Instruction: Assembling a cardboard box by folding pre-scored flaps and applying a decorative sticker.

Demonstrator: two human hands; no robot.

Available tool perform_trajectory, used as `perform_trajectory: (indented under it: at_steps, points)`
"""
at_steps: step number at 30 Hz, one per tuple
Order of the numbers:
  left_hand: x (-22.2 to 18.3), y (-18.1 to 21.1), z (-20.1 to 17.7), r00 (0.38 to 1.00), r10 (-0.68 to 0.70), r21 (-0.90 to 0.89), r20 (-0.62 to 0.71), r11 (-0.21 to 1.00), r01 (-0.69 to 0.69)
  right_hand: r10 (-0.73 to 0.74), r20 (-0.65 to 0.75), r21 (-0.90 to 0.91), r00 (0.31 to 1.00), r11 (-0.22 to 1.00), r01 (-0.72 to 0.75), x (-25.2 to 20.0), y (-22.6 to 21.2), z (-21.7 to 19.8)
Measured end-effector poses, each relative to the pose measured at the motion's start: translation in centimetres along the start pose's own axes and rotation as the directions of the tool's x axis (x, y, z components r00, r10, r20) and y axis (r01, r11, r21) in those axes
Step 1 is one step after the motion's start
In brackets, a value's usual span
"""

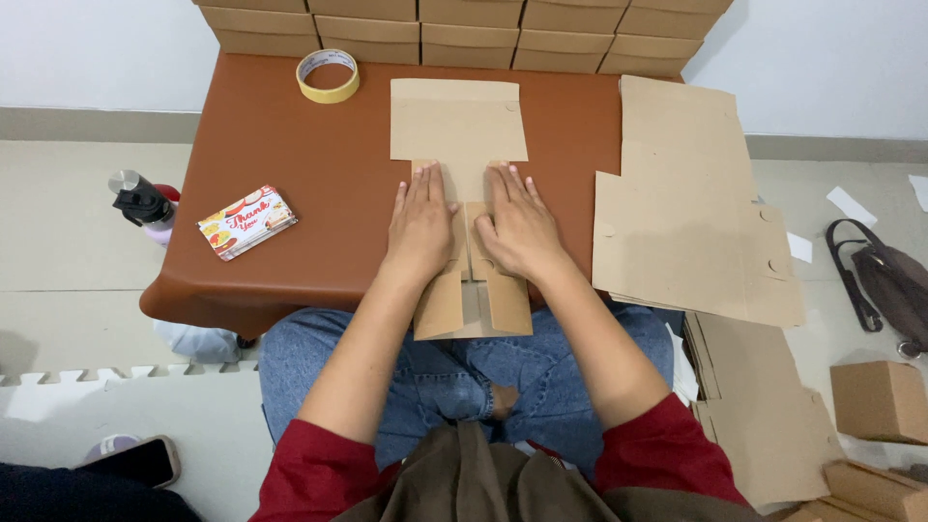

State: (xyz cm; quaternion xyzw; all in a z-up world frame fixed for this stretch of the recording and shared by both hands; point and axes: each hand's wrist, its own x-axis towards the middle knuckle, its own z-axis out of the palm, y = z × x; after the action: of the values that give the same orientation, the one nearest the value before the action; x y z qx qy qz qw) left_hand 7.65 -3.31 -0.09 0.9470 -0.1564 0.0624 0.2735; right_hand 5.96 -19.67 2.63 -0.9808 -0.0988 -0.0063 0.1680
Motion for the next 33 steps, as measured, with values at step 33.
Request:
perform_trajectory:
  at_steps: [33]
  points:
    - [8.0,-4.4,2.7,0.999,-0.020,0.200,0.026,0.980,0.014,0.274,-0.265,0.326,0.924,0.928,-0.182,10.6,8.6,4.9]
